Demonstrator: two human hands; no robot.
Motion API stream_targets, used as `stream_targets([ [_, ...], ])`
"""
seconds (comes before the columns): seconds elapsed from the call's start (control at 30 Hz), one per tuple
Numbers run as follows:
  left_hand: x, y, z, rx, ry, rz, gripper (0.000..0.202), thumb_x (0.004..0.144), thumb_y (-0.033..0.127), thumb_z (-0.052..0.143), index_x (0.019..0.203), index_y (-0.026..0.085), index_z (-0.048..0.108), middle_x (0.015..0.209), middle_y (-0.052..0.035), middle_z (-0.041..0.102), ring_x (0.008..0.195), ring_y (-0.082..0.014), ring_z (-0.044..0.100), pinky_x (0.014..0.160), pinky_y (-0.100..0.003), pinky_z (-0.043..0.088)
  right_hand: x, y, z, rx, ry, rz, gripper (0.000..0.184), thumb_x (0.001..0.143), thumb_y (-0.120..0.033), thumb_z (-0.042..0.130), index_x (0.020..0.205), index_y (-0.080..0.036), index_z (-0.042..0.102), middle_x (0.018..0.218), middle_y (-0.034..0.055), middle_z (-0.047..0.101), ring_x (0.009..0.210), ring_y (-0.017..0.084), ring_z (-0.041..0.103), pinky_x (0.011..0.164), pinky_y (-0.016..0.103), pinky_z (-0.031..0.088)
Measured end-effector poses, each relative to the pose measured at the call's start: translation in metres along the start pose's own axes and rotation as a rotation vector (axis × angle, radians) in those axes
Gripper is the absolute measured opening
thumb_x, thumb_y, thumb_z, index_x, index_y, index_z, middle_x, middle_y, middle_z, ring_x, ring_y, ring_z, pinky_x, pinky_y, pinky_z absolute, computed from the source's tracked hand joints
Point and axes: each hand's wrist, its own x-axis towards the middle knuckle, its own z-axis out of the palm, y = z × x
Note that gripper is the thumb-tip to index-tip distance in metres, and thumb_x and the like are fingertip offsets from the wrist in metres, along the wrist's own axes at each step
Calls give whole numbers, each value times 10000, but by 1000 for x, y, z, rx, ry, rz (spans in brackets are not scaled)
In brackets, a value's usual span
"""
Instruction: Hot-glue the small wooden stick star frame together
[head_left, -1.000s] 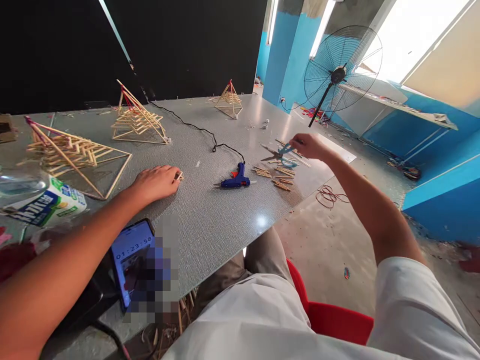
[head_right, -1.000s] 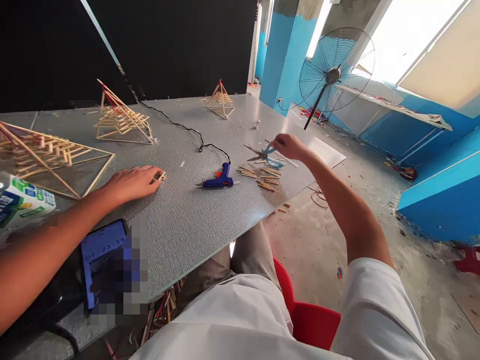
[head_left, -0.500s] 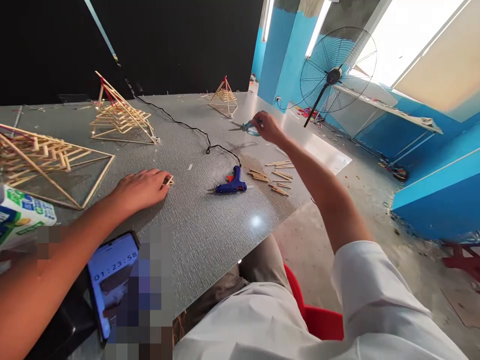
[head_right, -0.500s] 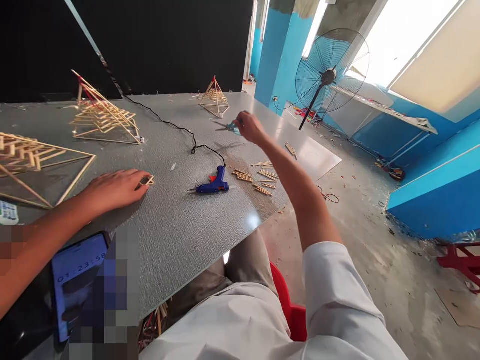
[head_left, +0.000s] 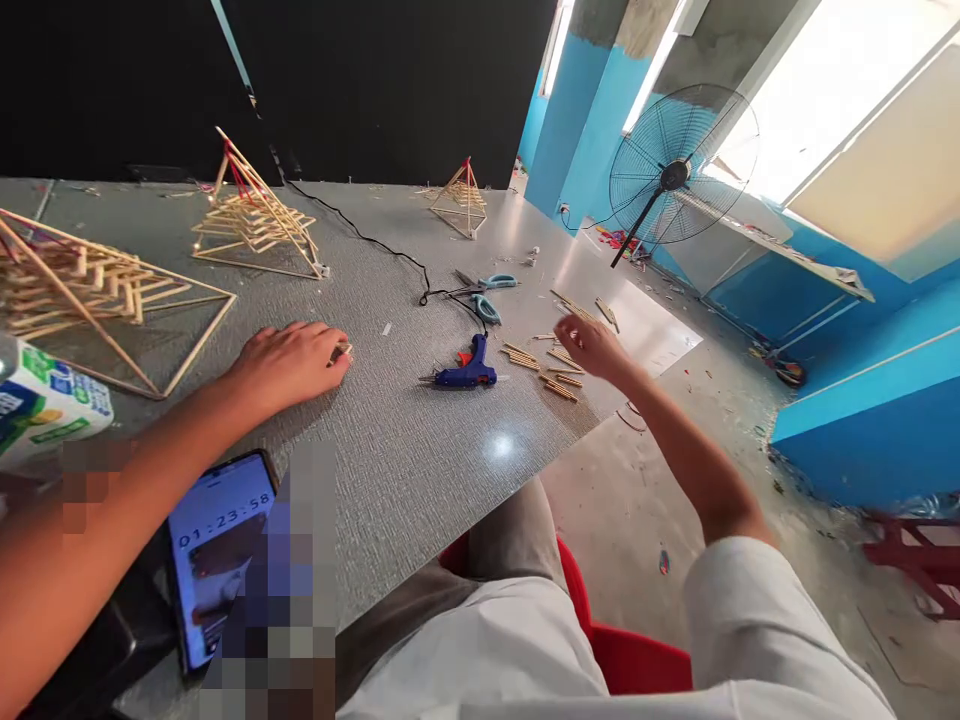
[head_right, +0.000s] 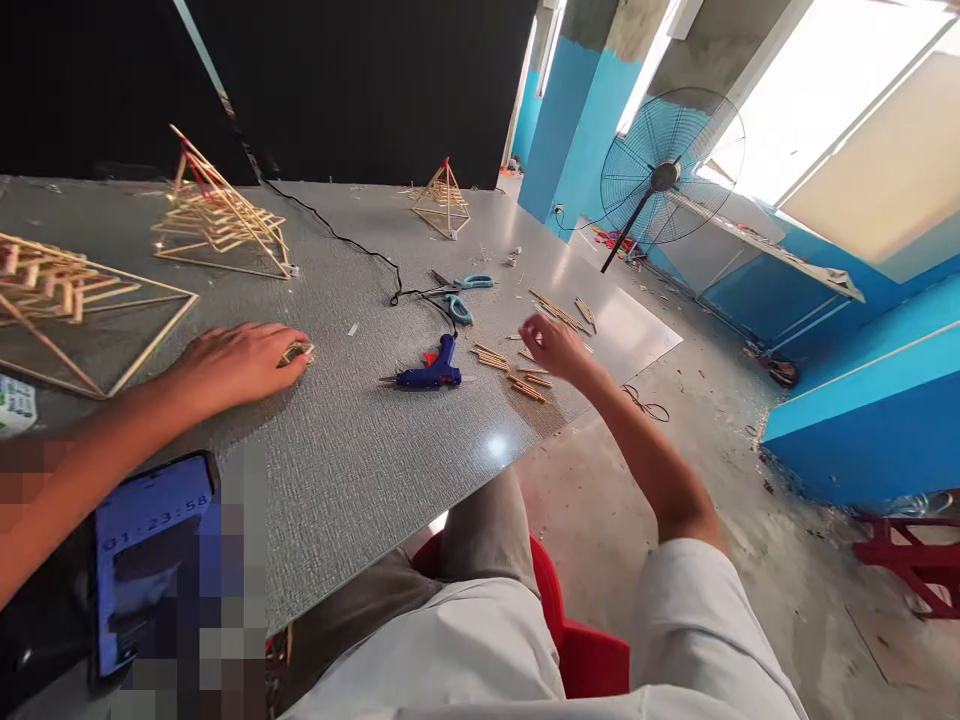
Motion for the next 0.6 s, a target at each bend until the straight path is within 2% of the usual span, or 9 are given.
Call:
stream_targets([
  [0.1,0,3,-2,-11,53,-8,616,1150,407,373,1571,112,712,1675,-215,712,1572,-453,667,1341,-676,539,-67,17,9,-62,-84,53,499,1220,-594,498,1467,-201,681,1319,198,840,1121,349,822,915,442,625],
  [0.17,-1,6,-3,-16,81,-10,620,1145,407,350,1549,123,724,1661,-203,727,1559,-439,682,1339,-656,549,-88,18,22,-97,-139,55,494,1213,-607,524,1480,-220,676,1389,217,812,1241,377,803,977,463,641],
  [0.23,-2,9,-4,-21,110,-1,621,1139,406,337,1528,126,731,1645,-195,741,1542,-424,697,1330,-634,564,-93,16,33,-130,-182,45,484,1206,-606,542,1462,-223,688,1444,245,771,1353,417,761,1027,502,651],
  [0.33,-3,10,-4,-31,157,23,616,1130,415,339,1498,133,745,1622,-195,754,1520,-404,715,1322,-608,574,-86,12,39,-175,-226,27,499,1216,-614,505,1416,-210,719,1466,277,727,1396,451,724,1038,537,659],
  [0.47,-1,7,-4,-52,203,36,621,1115,432,347,1471,129,756,1578,-199,772,1499,-421,727,1305,-629,581,-79,12,34,-211,-262,0,498,1236,-579,463,1395,-199,742,1442,272,721,1350,427,742,1025,519,662],
  [0.6,4,2,-1,-84,253,48,650,1097,460,343,1453,117,764,1536,-211,788,1485,-456,732,1293,-682,581,-78,13,31,-230,-285,-25,488,1258,-504,412,1452,-179,720,1466,255,712,1346,390,753,1085,508,649],
])
